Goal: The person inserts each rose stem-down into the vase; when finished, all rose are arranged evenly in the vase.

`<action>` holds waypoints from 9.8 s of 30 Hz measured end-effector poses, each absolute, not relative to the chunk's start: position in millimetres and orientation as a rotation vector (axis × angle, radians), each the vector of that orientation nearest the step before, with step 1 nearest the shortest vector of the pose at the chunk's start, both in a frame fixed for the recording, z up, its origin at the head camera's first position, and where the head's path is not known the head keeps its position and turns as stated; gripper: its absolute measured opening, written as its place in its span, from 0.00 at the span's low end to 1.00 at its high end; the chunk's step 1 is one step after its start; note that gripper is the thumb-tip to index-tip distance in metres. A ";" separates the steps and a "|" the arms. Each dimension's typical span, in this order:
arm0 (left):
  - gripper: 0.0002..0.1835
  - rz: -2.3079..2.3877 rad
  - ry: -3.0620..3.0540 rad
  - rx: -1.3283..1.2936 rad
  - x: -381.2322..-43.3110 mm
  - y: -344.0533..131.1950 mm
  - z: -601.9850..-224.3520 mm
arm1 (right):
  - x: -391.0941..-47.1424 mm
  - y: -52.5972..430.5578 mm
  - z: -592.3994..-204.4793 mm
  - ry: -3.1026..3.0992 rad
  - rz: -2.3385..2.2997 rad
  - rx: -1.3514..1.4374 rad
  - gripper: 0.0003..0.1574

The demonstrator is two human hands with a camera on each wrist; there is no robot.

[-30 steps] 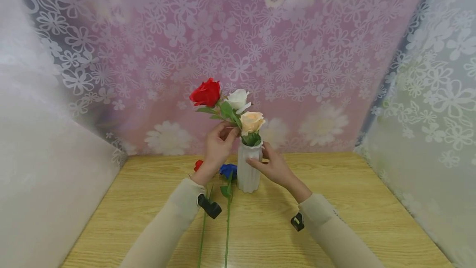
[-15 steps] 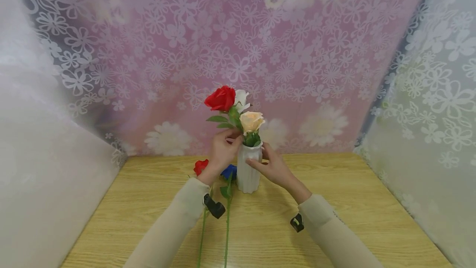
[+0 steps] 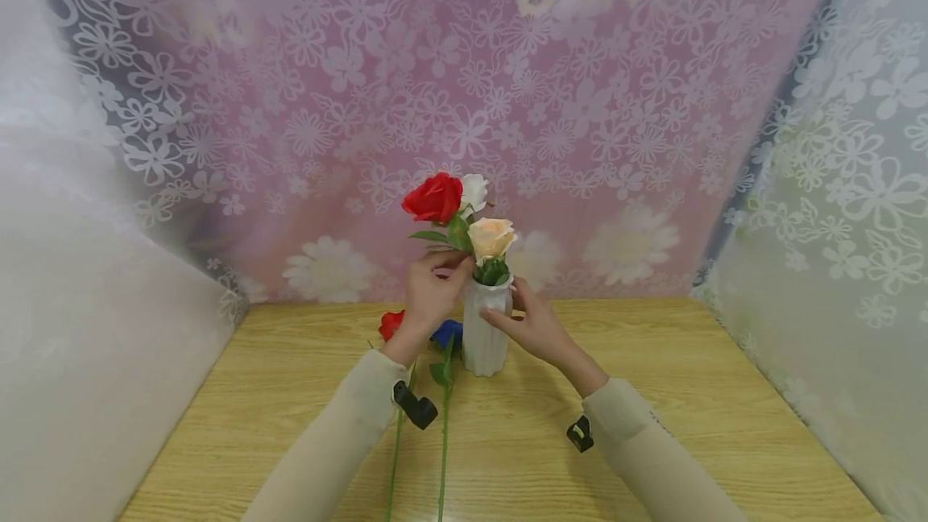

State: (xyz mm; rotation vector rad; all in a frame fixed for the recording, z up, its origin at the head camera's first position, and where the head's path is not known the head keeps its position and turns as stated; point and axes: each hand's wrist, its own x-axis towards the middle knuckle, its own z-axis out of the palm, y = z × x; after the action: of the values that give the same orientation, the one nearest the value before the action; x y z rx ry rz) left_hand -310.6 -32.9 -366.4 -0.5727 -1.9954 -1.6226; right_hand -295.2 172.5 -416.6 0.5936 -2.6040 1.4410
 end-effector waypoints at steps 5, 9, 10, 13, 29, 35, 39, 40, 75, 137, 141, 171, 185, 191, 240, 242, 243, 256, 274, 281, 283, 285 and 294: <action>0.08 -1.638 -1.941 -0.532 -309.1 -31.2 -362.3 | -296.3 172.9 -418.0 -2.591 1.435 0.592 0.50; 0.08 -1.617 -1.941 -0.494 -309.8 -28.6 -360.3 | -296.6 172.9 -418.6 -2.592 1.421 0.595 0.50; 0.08 -1.606 -1.944 -0.495 -310.0 -27.9 -359.6 | -296.7 172.8 -418.5 -2.592 1.421 0.595 0.50; 0.08 -1.566 -1.968 -0.515 -311.0 -26.2 -358.6 | -296.6 172.6 -418.1 -2.594 1.424 0.593 0.50; 0.09 -1.475 -2.153 -0.552 -314.6 -28.7 -366.8 | -296.3 172.3 -417.4 -2.597 1.446 0.601 0.49; 0.09 -1.543 -2.142 -0.537 -316.1 -29.7 -370.1 | -295.9 172.0 -417.6 -2.597 1.444 0.603 0.50; 0.09 -1.589 -2.143 -0.512 -316.9 -30.2 -372.6 | -295.7 172.2 -418.0 -2.599 1.439 0.607 0.50; 0.09 -1.603 -2.142 -0.513 -316.7 -30.6 -373.3 | -295.6 172.1 -417.9 -2.598 1.439 0.608 0.50; 0.20 -1.822 -2.469 -0.241 -271.3 -139.4 -429.9 | -298.9 173.2 -418.1 -2.637 1.447 0.554 0.55; 0.29 -2.213 -2.649 -0.040 -225.5 -155.4 -500.5 | -298.7 172.8 -418.6 -2.642 1.417 0.543 0.55; 0.28 -2.245 -2.648 -0.039 -228.7 -156.9 -501.2 | -299.4 173.2 -419.2 -2.642 1.412 0.546 0.55; 0.22 -2.403 -2.051 -0.061 -259.3 -167.8 -421.6 | -298.1 172.7 -414.7 -2.630 1.461 0.581 0.54; 0.16 -2.329 -1.780 -0.190 -265.6 -141.8 -358.3 | -302.1 173.3 -413.9 -2.638 1.472 0.584 0.54; 0.13 -2.288 -1.644 -0.246 -269.8 -133.2 -342.0 | -303.9 173.6 -413.0 -2.621 1.459 0.605 0.54; 0.10 -2.193 -1.344 -0.393 -280.2 -93.3 -324.3 | -301.1 174.3 -417.0 -2.658 1.459 0.551 0.55; 0.10 -2.179 -1.344 -0.395 -280.9 -92.3 -326.3 | -300.8 174.2 -416.8 -2.659 1.462 0.550 0.55; 0.10 -2.172 -1.345 -0.399 -281.3 -92.2 -327.2 | -300.9 174.1 -416.9 -2.657 1.465 0.555 0.55; 0.08 -2.037 -1.451 -0.517 -285.8 -94.5 -328.1 | -299.5 172.7 -414.6 -2.656 1.452 0.552 0.57; 0.12 -1.870 -1.770 -0.554 -294.7 -61.1 -340.7 | -300.9 173.5 -417.0 -2.639 1.448 0.557 0.55; 0.11 -1.684 -1.945 -0.491 -296.9 -44.6 -351.1 | -300.2 173.6 -418.9 -2.612 1.459 0.573 0.54; 0.11 -1.656 -1.961 -0.480 -297.3 -42.1 -353.5 | -299.8 173.4 -419.0 -2.608 1.458 0.579 0.54; 0.11 -1.628 -1.977 -0.475 -297.6 -40.5 -355.0 | -299.4 173.3 -418.9 -2.607 1.457 0.582 0.53; 0.08 -1.477 -2.028 -0.535 -298.3 -35.5 -357.2 | -300.4 174.3 -418.5 -2.575 1.473 0.612 0.50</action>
State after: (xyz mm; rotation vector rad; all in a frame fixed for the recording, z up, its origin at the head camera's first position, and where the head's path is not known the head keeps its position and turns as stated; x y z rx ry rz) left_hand -298.3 -35.5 -357.2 -0.5346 -2.0278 -1.4770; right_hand -300.4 174.3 -418.5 0.6117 -2.5753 1.4734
